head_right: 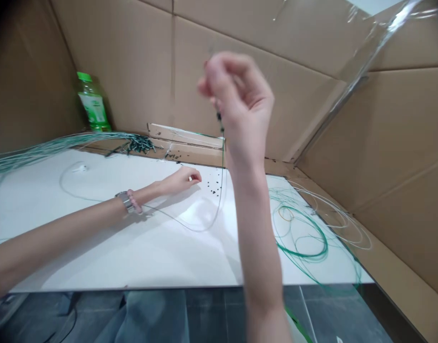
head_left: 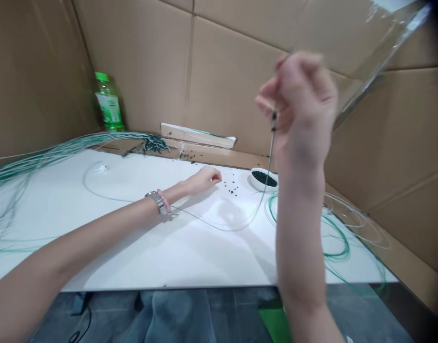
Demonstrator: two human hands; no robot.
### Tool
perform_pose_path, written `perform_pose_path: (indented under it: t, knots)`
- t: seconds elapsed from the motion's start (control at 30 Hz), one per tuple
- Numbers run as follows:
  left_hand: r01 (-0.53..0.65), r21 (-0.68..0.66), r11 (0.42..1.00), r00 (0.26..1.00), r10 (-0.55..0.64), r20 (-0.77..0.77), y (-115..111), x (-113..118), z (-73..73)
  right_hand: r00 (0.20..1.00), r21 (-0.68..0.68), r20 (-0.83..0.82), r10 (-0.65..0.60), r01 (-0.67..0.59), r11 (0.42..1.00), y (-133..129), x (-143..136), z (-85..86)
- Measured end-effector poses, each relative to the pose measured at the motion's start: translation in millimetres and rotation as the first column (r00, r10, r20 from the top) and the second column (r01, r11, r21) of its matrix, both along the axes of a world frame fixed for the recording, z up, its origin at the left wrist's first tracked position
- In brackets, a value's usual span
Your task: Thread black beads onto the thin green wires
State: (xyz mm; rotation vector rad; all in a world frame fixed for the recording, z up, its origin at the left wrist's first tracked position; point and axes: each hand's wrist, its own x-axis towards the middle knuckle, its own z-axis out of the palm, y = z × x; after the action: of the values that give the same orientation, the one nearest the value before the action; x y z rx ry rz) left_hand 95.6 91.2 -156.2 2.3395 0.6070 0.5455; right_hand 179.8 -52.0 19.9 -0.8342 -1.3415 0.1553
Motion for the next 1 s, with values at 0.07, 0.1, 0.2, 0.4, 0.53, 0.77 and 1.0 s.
perform_pose_path:
  t: [0.07, 0.1, 0.2, 0.4, 0.53, 0.77, 1.0]
  knots:
    - [-0.030, -0.091, 0.995, 0.995, 0.038, 0.088, -14, -24, 7.4, 0.981, -0.166, 0.162, 0.108, -0.081, 0.983, 4, -3, -22.1]
    - [-0.039, -0.148, 0.988, 0.990, 0.058, 0.128, -22, -37, 9.7, 0.967, -0.249, 0.200, 0.158, -0.106, 0.963, 6, -4, -35.6]
    - [-0.027, -0.337, 0.941, 0.967, 0.110, 0.230, -45, -70, 9.4, 0.939, -0.425, 0.234, 0.254, -0.136, 0.895, 8, -6, -79.5]
    - [0.010, -0.656, 0.755, 0.891, 0.291, 0.347, -66, -101, -8.5, 0.949, -0.580, 0.189, 0.254, -0.101, 0.808, 13, -15, -143.3]
    - [0.078, -0.798, 0.598, 0.830, 0.404, 0.384, -69, -104, -12.5, 0.961, -0.626, 0.144, 0.234, -0.095, 0.774, 13, -23, -159.9]
    - [0.189, -0.916, 0.353, 0.811, 0.470, 0.349, -77, -107, -10.7, 0.977, -0.655, 0.067, 0.203, -0.110, 0.748, 1, -30, -162.7]
    - [0.251, -0.947, 0.202, 0.813, 0.487, 0.319, -78, -107, -12.7, 0.977, -0.668, 0.022, 0.214, -0.144, 0.730, -4, -35, -154.9]
